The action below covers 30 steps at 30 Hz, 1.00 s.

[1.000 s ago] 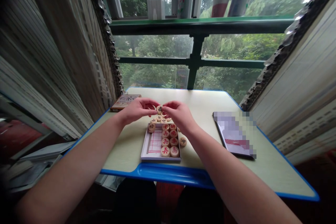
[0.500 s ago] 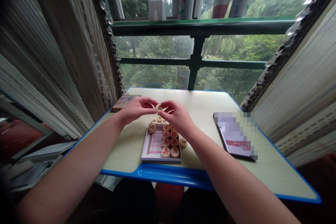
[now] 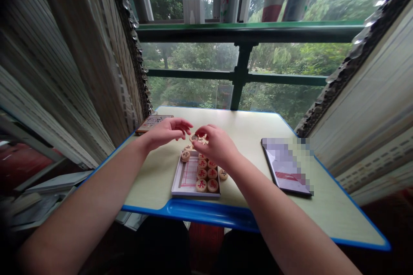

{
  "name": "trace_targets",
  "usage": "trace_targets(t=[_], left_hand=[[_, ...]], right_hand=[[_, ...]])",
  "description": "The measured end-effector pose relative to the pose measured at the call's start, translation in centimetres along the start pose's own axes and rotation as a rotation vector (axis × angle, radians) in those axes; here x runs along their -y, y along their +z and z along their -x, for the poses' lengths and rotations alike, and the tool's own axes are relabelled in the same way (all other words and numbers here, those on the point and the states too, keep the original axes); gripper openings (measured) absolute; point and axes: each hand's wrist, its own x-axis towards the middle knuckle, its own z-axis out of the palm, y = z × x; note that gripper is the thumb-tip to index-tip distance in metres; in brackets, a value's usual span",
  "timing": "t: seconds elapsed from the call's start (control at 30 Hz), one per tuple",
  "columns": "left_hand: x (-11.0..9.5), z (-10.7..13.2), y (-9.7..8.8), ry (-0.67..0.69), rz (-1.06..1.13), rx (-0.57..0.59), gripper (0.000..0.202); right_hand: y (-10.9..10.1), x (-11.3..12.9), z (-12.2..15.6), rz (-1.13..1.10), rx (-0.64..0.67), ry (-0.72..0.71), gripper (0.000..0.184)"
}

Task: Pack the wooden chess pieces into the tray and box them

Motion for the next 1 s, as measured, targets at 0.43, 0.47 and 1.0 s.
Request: trace_targets(t=[0.43,0.47,1.0], left_hand=[[0.5,-0.3,0.5,-0.053,-0.147,-0.038,0.031],[0.5,-0.3,0.5,-0.057,-0.152,-0.038,0.030],[0.7,-0.4,0.3,-0.060,-0.265,0.012,0.030]], right_hand=[[1.7,2.4,1.5,0.380,0.425,-0.201,0.009],[1.7,2.4,1.5,0.388,0.421,-0.199,0.009],[1.9,2.1,1.5,0.354,0.397,-0.242,0.013]])
